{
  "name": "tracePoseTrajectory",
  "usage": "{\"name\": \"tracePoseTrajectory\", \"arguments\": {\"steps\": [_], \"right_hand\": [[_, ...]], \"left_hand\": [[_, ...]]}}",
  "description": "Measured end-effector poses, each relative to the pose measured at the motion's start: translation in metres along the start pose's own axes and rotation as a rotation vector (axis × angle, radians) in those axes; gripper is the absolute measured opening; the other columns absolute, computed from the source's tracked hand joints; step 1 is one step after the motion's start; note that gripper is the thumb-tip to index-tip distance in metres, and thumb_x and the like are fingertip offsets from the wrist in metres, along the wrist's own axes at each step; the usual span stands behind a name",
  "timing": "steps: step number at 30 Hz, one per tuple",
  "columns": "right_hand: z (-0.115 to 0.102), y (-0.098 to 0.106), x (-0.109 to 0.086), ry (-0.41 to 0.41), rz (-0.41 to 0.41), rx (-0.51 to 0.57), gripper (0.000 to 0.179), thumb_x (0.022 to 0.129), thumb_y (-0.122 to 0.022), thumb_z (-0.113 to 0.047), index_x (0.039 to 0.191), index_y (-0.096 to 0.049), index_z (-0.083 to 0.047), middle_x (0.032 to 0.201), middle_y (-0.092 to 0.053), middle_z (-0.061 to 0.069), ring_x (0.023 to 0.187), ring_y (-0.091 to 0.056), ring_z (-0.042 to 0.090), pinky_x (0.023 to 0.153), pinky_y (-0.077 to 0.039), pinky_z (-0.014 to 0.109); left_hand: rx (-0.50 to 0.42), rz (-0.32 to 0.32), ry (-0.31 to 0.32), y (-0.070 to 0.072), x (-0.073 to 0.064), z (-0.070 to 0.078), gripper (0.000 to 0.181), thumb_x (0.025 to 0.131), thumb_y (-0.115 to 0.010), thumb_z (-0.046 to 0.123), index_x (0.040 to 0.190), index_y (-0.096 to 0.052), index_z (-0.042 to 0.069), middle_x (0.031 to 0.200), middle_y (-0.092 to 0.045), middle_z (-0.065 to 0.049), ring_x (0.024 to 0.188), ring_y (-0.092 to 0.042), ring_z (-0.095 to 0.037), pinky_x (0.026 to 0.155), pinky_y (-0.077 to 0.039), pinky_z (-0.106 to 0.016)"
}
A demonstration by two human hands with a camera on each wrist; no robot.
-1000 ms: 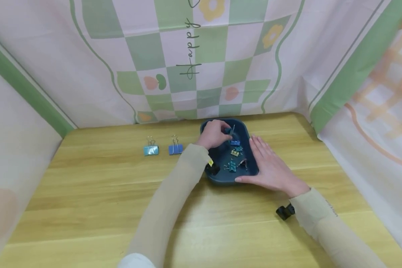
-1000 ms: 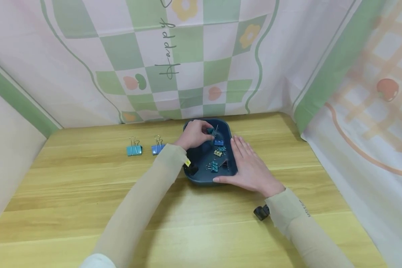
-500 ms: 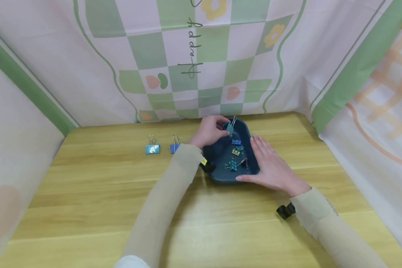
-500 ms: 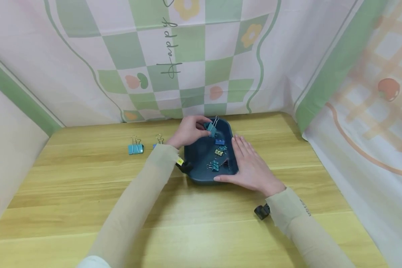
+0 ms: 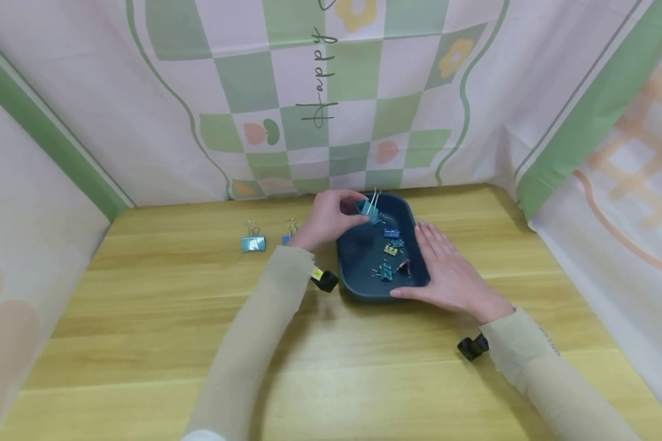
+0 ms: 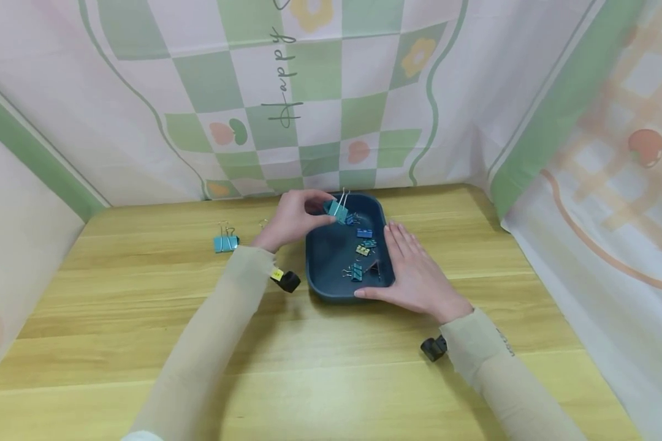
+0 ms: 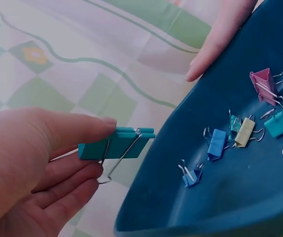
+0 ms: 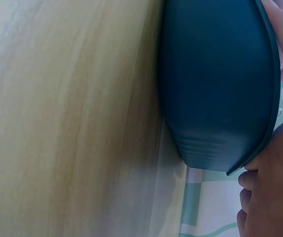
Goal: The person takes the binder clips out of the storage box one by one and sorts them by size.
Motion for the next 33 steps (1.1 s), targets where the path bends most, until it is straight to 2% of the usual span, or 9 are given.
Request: {"name": "tracePoseTrajectory", "arguments": {"steps": [8,12,17,19,24,26,33], "right_hand": [[-0.001,0.000,-0.002,-0.001,-0.005,0.002,0.131,0.079,-0.063,-0.082,0.162,-0.001,-0.001,0.169,0.003,0.017,0.154,0.003,0.030,0.122,-0.010,0.051],[-0.001,0.000,-0.002,-0.002,-0.002,0.001,0.131,0.079,-0.064,-0.081,0.162,0.000,-0.001,0.169,0.005,0.014,0.154,0.003,0.030,0.122,-0.009,0.050],[-0.002,0.000,-0.002,0.003,-0.001,-0.005,0.131,0.079,-0.064,-0.080,0.161,0.000,-0.001,0.168,0.006,0.014,0.154,0.004,0.029,0.123,-0.009,0.049],[-0.002,0.000,-0.002,0.006,0.002,-0.006,0.131,0.079,-0.064,-0.080,0.161,0.000,-0.001,0.168,0.005,0.016,0.154,0.004,0.029,0.123,-0.009,0.049],[-0.002,0.000,-0.001,0.012,0.008,-0.006,0.131,0.079,-0.064,-0.080,0.161,0.000,-0.001,0.168,0.003,0.018,0.154,0.004,0.029,0.123,-0.009,0.048],[-0.002,0.000,-0.001,0.011,0.004,-0.006,0.131,0.079,-0.064,-0.080,0.161,0.000,-0.001,0.168,0.004,0.016,0.154,0.005,0.028,0.123,-0.008,0.048],[-0.001,0.000,0.000,0.014,0.006,-0.008,0.131,0.079,-0.064,-0.080,0.161,-0.001,0.000,0.168,0.005,0.015,0.154,0.004,0.029,0.123,-0.009,0.049]], "left_hand": [[-0.077,0.066,-0.009,0.019,-0.018,-0.011,0.033,0.089,-0.082,0.014,0.121,-0.073,0.010,0.116,-0.071,-0.005,0.105,-0.067,-0.023,0.091,-0.054,-0.031],[-0.118,0.110,-0.023,0.034,-0.025,-0.018,0.034,0.088,-0.083,0.012,0.120,-0.074,0.009,0.115,-0.072,-0.006,0.105,-0.068,-0.024,0.092,-0.054,-0.032],[-0.178,0.170,-0.017,0.055,-0.038,-0.028,0.036,0.085,-0.085,0.014,0.119,-0.074,0.010,0.111,-0.073,-0.004,0.102,-0.068,-0.019,0.091,-0.054,-0.029],[-0.199,0.198,0.000,0.064,-0.043,-0.035,0.036,0.084,-0.086,0.014,0.118,-0.075,0.010,0.109,-0.073,-0.005,0.101,-0.069,-0.019,0.091,-0.055,-0.031],[-0.257,0.252,0.024,0.089,-0.062,-0.053,0.038,0.083,-0.087,0.011,0.118,-0.073,0.006,0.111,-0.073,-0.010,0.105,-0.069,-0.031,0.095,-0.054,-0.042],[-0.265,0.262,0.032,0.099,-0.070,-0.062,0.040,0.083,-0.086,0.012,0.119,-0.072,0.005,0.114,-0.073,-0.011,0.107,-0.068,-0.035,0.096,-0.054,-0.042],[-0.225,0.302,0.138,0.130,-0.101,-0.101,0.044,0.084,-0.087,0.018,0.122,-0.070,0.006,0.119,-0.071,-0.013,0.108,-0.068,-0.029,0.095,-0.054,-0.038]]}}
Point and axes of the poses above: each hand's wrist, its own x-axis towards the middle knuckle, its own y-axis out of the back of the hand, z = x × y, the point moved 7 cm from there along x, towards the middle knuckle
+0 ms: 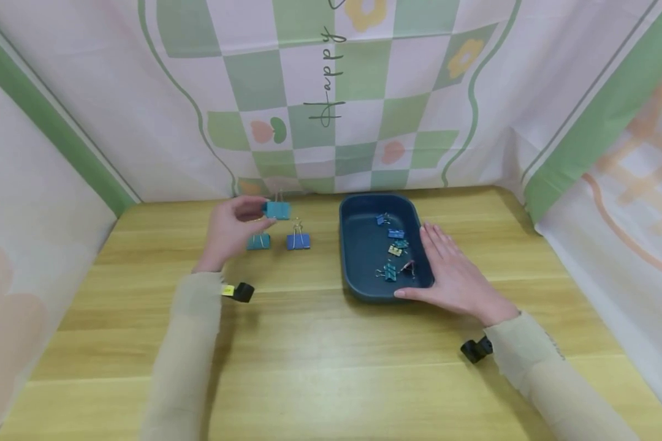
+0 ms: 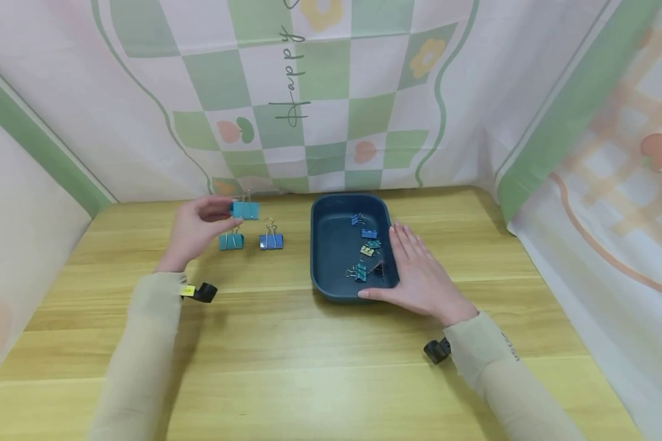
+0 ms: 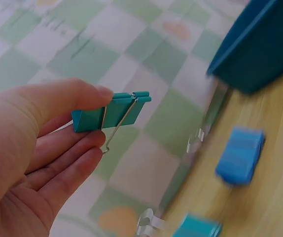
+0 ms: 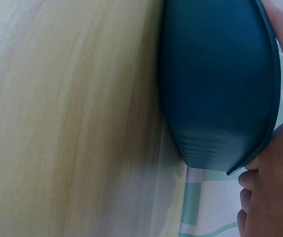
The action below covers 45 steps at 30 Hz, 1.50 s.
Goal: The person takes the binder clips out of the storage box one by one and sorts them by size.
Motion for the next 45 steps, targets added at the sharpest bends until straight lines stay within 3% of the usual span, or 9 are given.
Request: {"name": "tracePoseTrajectory", "arguments": {"steps": [9,15,24,28,36,45], "right_hand": [[-0.001,0.001,0.000,0.002,0.002,-0.004,0.132,0.079,-0.065,-0.080,0.161,-0.002,0.001,0.168,0.000,0.019,0.154,0.003,0.030,0.123,-0.009,0.050],[-0.001,0.002,0.000,0.002,0.000,-0.001,0.131,0.079,-0.066,-0.079,0.161,-0.002,0.001,0.168,-0.001,0.021,0.154,0.003,0.031,0.123,-0.009,0.050],[-0.002,0.002,0.000,-0.003,-0.006,0.004,0.131,0.079,-0.066,-0.079,0.161,-0.001,0.001,0.168,-0.001,0.021,0.154,0.002,0.032,0.123,-0.009,0.050],[-0.002,0.002,0.000,-0.003,-0.005,0.005,0.131,0.079,-0.066,-0.079,0.161,-0.001,0.000,0.168,-0.001,0.020,0.154,0.002,0.031,0.123,-0.009,0.050],[-0.002,0.003,0.000,-0.004,-0.012,0.002,0.131,0.079,-0.065,-0.079,0.161,0.000,0.000,0.168,0.005,0.016,0.154,0.004,0.030,0.123,-0.008,0.049],[-0.002,0.003,0.000,0.000,-0.011,0.005,0.131,0.079,-0.066,-0.079,0.161,-0.002,0.001,0.168,-0.001,0.020,0.154,0.003,0.031,0.123,-0.009,0.049]], "left_hand": [[-0.002,0.079,0.121,0.054,-0.015,-0.044,0.053,0.083,-0.088,0.020,0.127,-0.066,0.002,0.124,-0.069,-0.016,0.108,-0.067,-0.026,0.094,-0.054,-0.035],[0.048,0.102,0.160,0.078,-0.025,-0.066,0.050,0.085,-0.086,0.020,0.126,-0.065,0.002,0.122,-0.070,-0.016,0.105,-0.067,-0.018,0.093,-0.054,-0.031],[0.075,-0.044,0.220,0.076,-0.031,-0.095,0.050,0.089,-0.082,0.016,0.129,-0.059,-0.002,0.126,-0.066,-0.024,0.118,-0.063,-0.037,0.105,-0.045,-0.051],[0.102,-0.092,0.224,0.074,-0.030,-0.102,0.050,0.089,-0.082,0.017,0.127,-0.057,-0.005,0.127,-0.064,-0.027,0.120,-0.061,-0.041,0.106,-0.044,-0.053],[0.188,-0.152,0.225,0.075,-0.030,-0.111,0.051,0.088,-0.082,0.019,0.130,-0.062,-0.001,0.127,-0.065,-0.022,0.117,-0.062,-0.037,0.103,-0.047,-0.052],[0.303,-0.166,0.203,0.078,-0.034,-0.110,0.044,0.087,-0.081,0.009,0.127,-0.066,-0.001,0.123,-0.066,-0.021,0.112,-0.062,-0.035,0.099,-0.049,-0.051]]}}
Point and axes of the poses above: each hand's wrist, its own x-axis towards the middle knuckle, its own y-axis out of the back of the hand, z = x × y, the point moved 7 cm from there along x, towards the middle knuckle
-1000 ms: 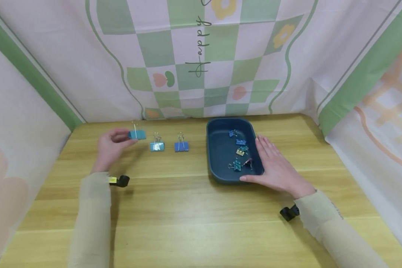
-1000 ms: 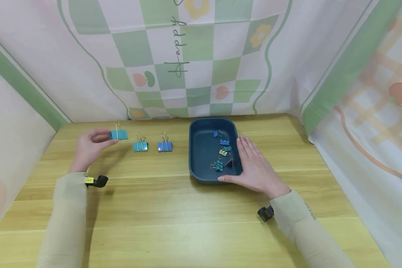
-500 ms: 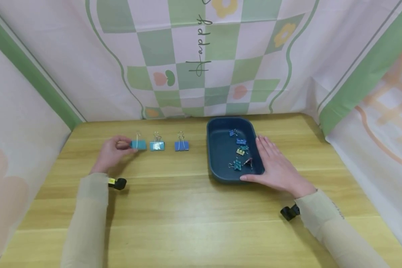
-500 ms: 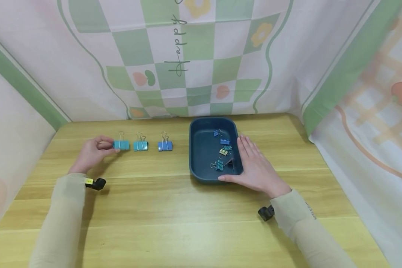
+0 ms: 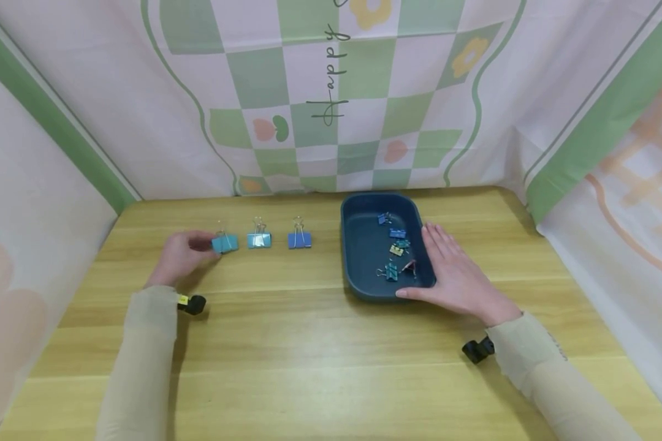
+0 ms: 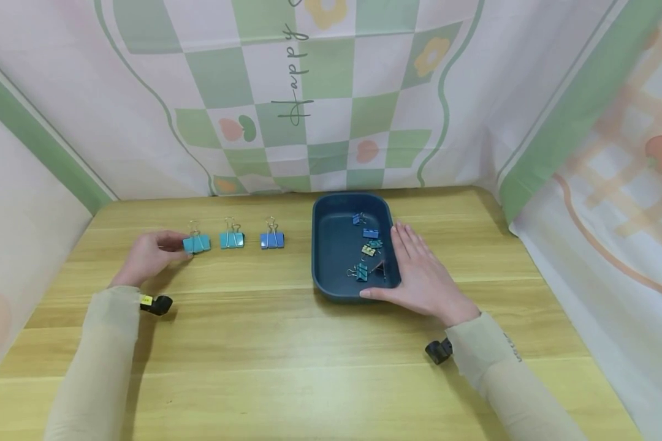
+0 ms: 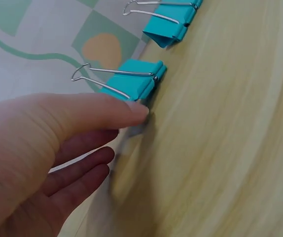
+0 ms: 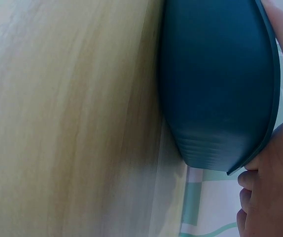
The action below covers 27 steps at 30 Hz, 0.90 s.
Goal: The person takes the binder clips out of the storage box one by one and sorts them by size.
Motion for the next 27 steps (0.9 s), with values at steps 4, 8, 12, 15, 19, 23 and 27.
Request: {"name": "tracePoseTrajectory", "arguments": {"steps": [4,8,12,15,19,23,27], "right_hand": [[0.000,0.000,0.000,-0.003,-0.003,-0.001,0.131,0.079,-0.065,-0.079,0.161,-0.001,0.000,0.168,0.001,0.019,0.154,0.004,0.030,0.123,-0.009,0.049],[0.000,0.000,0.000,-0.004,-0.003,-0.002,0.131,0.080,-0.065,-0.079,0.161,-0.001,0.000,0.168,0.001,0.019,0.154,0.004,0.030,0.123,-0.009,0.049],[-0.001,0.001,0.000,-0.002,0.000,0.000,0.131,0.080,-0.066,-0.079,0.161,-0.002,0.001,0.168,-0.001,0.021,0.154,0.003,0.032,0.123,-0.009,0.050],[-0.002,0.001,0.000,0.001,0.003,0.001,0.131,0.079,-0.066,-0.078,0.161,-0.002,0.002,0.168,-0.002,0.021,0.154,0.002,0.033,0.123,-0.009,0.050],[-0.001,0.001,0.000,0.001,0.006,0.000,0.131,0.079,-0.066,-0.079,0.161,-0.002,0.001,0.168,-0.002,0.021,0.154,0.002,0.032,0.123,-0.009,0.050],[-0.001,0.001,0.000,-0.002,0.004,0.002,0.131,0.079,-0.066,-0.079,0.161,-0.002,0.001,0.168,-0.002,0.021,0.154,0.002,0.031,0.122,-0.010,0.050],[0.000,0.000,0.000,-0.006,0.003,0.002,0.131,0.079,-0.066,-0.079,0.161,-0.001,0.000,0.168,0.000,0.020,0.154,0.003,0.031,0.122,-0.010,0.050]], "left_hand": [[0.050,-0.009,-0.002,0.000,0.001,0.001,0.043,0.088,-0.079,0.008,0.127,-0.066,-0.001,0.123,-0.066,-0.022,0.112,-0.061,-0.036,0.100,-0.048,-0.053],[0.065,-0.033,0.009,0.000,0.003,0.003,0.042,0.090,-0.077,0.007,0.129,-0.065,0.000,0.125,-0.065,-0.022,0.114,-0.059,-0.037,0.101,-0.047,-0.053],[0.066,-0.047,0.007,0.000,0.006,0.003,0.042,0.091,-0.074,0.005,0.131,-0.063,-0.002,0.127,-0.063,-0.023,0.116,-0.059,-0.039,0.102,-0.047,-0.054],[0.059,-0.050,0.006,0.000,0.007,0.002,0.044,0.091,-0.074,0.004,0.133,-0.061,-0.002,0.127,-0.063,-0.024,0.115,-0.059,-0.039,0.101,-0.047,-0.053],[0.034,-0.054,0.009,0.003,0.005,0.003,0.056,0.090,-0.076,0.004,0.140,-0.054,-0.005,0.134,-0.058,-0.027,0.121,-0.056,-0.042,0.105,-0.045,-0.055],[-0.015,-0.056,0.049,0.012,-0.002,0.008,0.074,0.089,-0.080,0.014,0.151,-0.042,-0.003,0.150,-0.044,-0.026,0.137,-0.040,-0.047,0.112,-0.033,-0.060],[-0.008,-0.021,0.043,0.025,-0.007,0.020,0.086,0.089,-0.082,0.029,0.156,-0.036,0.003,0.159,-0.035,-0.021,0.145,-0.026,-0.049,0.115,-0.025,-0.063]]}}
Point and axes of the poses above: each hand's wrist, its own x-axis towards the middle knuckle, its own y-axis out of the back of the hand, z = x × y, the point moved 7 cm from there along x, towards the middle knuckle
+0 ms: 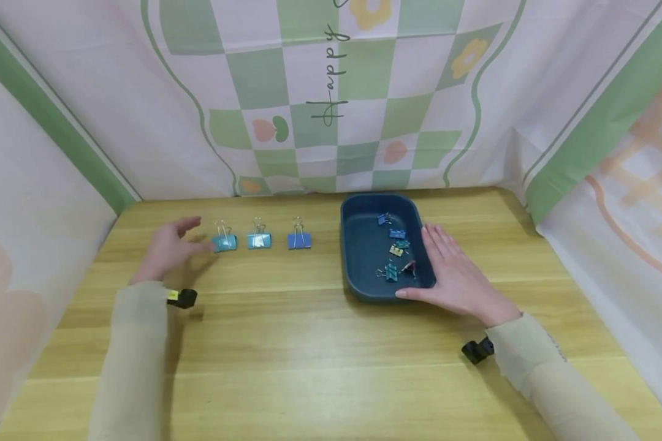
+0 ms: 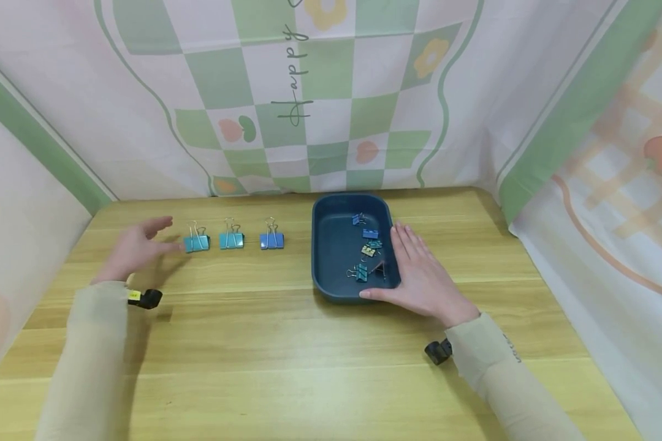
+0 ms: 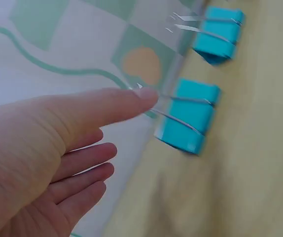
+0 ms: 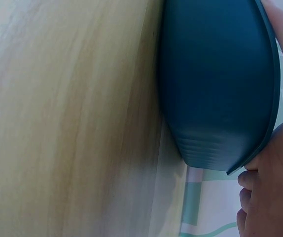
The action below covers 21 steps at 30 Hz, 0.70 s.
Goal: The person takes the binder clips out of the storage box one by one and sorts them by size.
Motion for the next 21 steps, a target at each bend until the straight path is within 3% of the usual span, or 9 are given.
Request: {"name": "tracePoseTrajectory", "arguments": {"steps": [5,9,15,21], "right_hand": [[0.000,0.000,0.000,-0.004,-0.004,0.002,0.131,0.079,-0.065,-0.079,0.161,0.000,-0.001,0.168,0.001,0.018,0.154,0.003,0.030,0.123,-0.010,0.050],[0.001,-0.001,0.000,-0.006,-0.005,0.003,0.131,0.079,-0.065,-0.079,0.161,0.000,-0.001,0.168,0.001,0.018,0.154,0.003,0.030,0.123,-0.010,0.050],[0.001,-0.001,0.000,-0.003,-0.006,0.002,0.131,0.079,-0.065,-0.080,0.161,-0.001,0.000,0.168,0.001,0.018,0.154,0.003,0.030,0.122,-0.010,0.050],[0.002,-0.001,0.001,-0.008,-0.012,0.004,0.131,0.079,-0.064,-0.080,0.161,0.001,-0.002,0.168,0.005,0.015,0.154,0.004,0.030,0.123,-0.009,0.050]], "left_hand": [[0.011,0.082,-0.058,0.012,-0.003,0.026,0.094,0.085,-0.083,0.047,0.157,-0.037,0.009,0.159,-0.037,-0.015,0.146,-0.030,-0.043,0.115,-0.028,-0.058],[-0.011,0.118,-0.104,0.012,-0.003,0.051,0.095,0.080,-0.086,0.049,0.156,-0.041,0.015,0.158,-0.041,-0.007,0.145,-0.035,-0.035,0.116,-0.032,-0.050],[-0.050,0.113,-0.185,-0.004,-0.001,0.090,0.089,0.080,-0.088,0.044,0.152,-0.047,0.013,0.155,-0.046,-0.004,0.143,-0.039,-0.029,0.116,-0.033,-0.045],[-0.050,0.072,-0.257,-0.030,0.002,0.117,0.088,0.076,-0.090,0.045,0.149,-0.052,0.014,0.152,-0.049,-0.003,0.141,-0.043,-0.028,0.115,-0.035,-0.046]]}}
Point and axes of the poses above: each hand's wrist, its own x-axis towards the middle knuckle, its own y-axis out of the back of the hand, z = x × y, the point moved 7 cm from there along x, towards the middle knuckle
